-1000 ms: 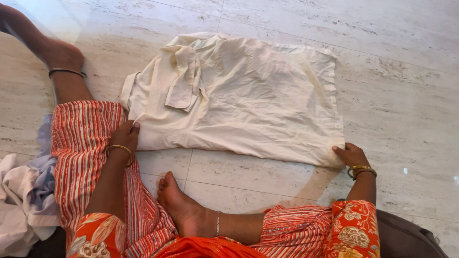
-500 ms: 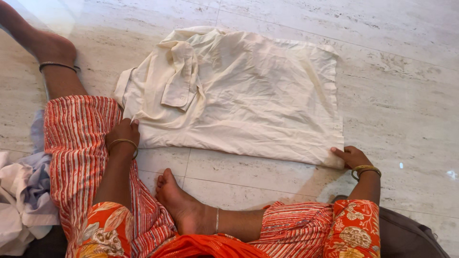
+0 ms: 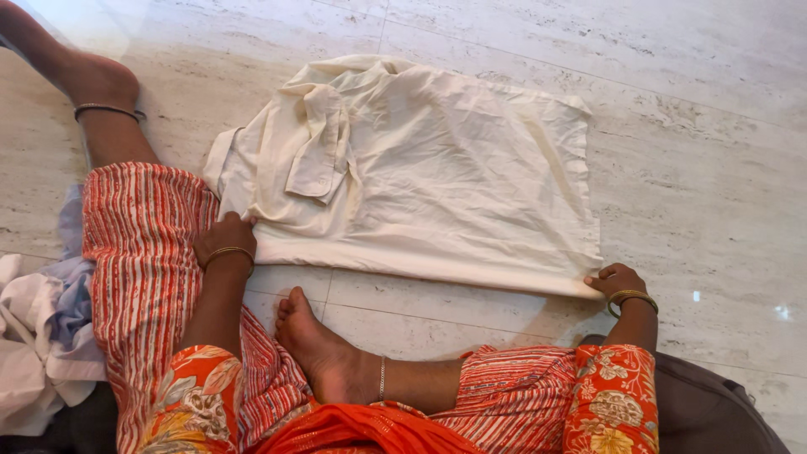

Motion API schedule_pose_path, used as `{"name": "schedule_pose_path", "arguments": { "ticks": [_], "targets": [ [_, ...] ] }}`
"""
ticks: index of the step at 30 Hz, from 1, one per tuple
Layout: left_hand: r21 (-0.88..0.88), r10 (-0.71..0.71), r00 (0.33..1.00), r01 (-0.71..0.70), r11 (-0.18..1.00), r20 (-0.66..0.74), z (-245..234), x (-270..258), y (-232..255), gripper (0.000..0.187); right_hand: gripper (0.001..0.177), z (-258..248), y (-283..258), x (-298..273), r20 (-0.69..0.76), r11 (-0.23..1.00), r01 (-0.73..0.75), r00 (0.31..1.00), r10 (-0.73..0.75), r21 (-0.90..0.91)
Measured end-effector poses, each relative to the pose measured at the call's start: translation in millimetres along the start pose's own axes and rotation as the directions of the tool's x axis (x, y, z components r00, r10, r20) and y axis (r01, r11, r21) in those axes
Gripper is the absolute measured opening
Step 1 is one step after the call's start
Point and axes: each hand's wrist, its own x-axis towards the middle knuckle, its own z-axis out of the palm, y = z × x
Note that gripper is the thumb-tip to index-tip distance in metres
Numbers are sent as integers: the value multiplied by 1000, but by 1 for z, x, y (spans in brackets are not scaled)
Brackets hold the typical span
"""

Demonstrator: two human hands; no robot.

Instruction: The person sits on the floor and folds a white shirt by hand. They smooth out the fabric, fold the sleeves and sides, and then fold the shirt into a compact rectangle before placing it into a brown bag.

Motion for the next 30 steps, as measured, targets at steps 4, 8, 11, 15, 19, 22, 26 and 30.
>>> {"name": "schedule_pose_path", "arguments": {
  "ticks": [4, 8, 11, 15, 19, 22, 26, 30],
  "targets": [
    [84, 122, 897, -95, 992, -425, -2, -30, 3, 49, 58, -4, -10, -11, -239, 1000, -12, 971, 12, -1],
    [34, 407, 654, -504, 863, -637, -4, -70, 12, 45, 48, -6, -49, -35, -517, 952, 305, 809, -278, -35],
    [-122, 438, 655, -628, 769, -615, 1, -98, 16, 42, 48, -5, -108, -68, -530, 834, 543, 682, -504, -95],
    [-237, 468, 814, -557, 796, -343, 10, -107, 11, 38, 42, 5, -194, -126, -356, 672, 740, 623, -697, -20],
    [-120, 327, 945, -327, 937, -24, 10, -94, 17, 45, 46, 31, -282, -186, -211, 516, 854, 493, -844, -65],
    [-68, 306, 948, -300, 951, 89, 7, -87, 23, 48, 44, 58, -347, -227, -203, 400, 917, 389, -899, -13],
    [-92, 314, 944, -306, 948, 99, 6, -85, 25, 50, 56, 99, -428, -265, -241, 235, 970, 215, -946, -61],
    [-125, 347, 927, -331, 935, 140, 3, -77, 19, 48, 43, 123, -482, -283, -185, 150, 946, 99, -978, -286]
  ]
}}
